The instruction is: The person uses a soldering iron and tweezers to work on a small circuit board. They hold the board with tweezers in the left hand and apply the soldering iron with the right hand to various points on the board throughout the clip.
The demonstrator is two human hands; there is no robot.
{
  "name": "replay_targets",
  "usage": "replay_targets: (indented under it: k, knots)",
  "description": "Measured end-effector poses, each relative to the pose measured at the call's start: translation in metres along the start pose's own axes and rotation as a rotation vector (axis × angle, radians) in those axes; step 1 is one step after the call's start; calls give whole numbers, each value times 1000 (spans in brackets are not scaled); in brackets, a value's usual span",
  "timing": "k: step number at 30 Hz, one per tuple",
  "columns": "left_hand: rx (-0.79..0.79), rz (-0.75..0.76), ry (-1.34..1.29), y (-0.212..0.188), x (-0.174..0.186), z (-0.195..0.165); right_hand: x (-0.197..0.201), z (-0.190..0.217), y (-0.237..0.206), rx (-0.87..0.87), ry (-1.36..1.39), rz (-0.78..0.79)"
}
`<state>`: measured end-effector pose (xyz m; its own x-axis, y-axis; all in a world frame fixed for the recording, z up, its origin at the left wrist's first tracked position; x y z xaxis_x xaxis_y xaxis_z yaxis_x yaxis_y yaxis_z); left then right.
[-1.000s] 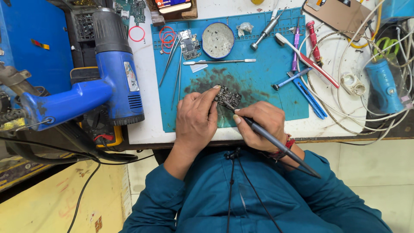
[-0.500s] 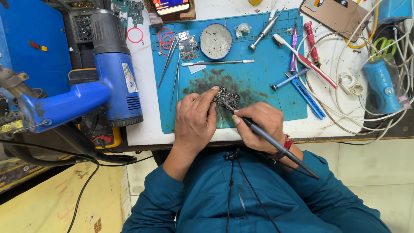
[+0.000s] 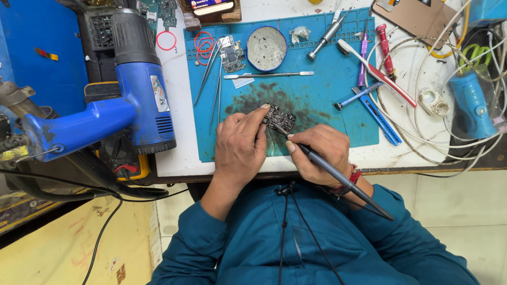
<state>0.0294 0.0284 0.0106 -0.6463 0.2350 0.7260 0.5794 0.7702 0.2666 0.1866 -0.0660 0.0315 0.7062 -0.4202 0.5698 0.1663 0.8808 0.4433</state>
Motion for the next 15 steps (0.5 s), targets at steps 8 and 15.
replay_targets:
  k: [8,15]
  knots:
    - [-5,-7,-14,0,0,0,0,0,-1,-14,4,1]
    - [-5,-6,-6,0,0,0,1,-1,-1,-20,13,-6]
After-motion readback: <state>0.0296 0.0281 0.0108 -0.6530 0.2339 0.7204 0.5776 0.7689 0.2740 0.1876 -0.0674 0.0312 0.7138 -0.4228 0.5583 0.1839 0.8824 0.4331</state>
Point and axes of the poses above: each hand's wrist, its own y-axis towards the middle knuckle, its own x-axis out of the back of the hand, z = x × y, the point moved 3 cm from there along y, towards the middle knuckle, and after that the axes turned 2 degrees about x, right-handed, at the moved point
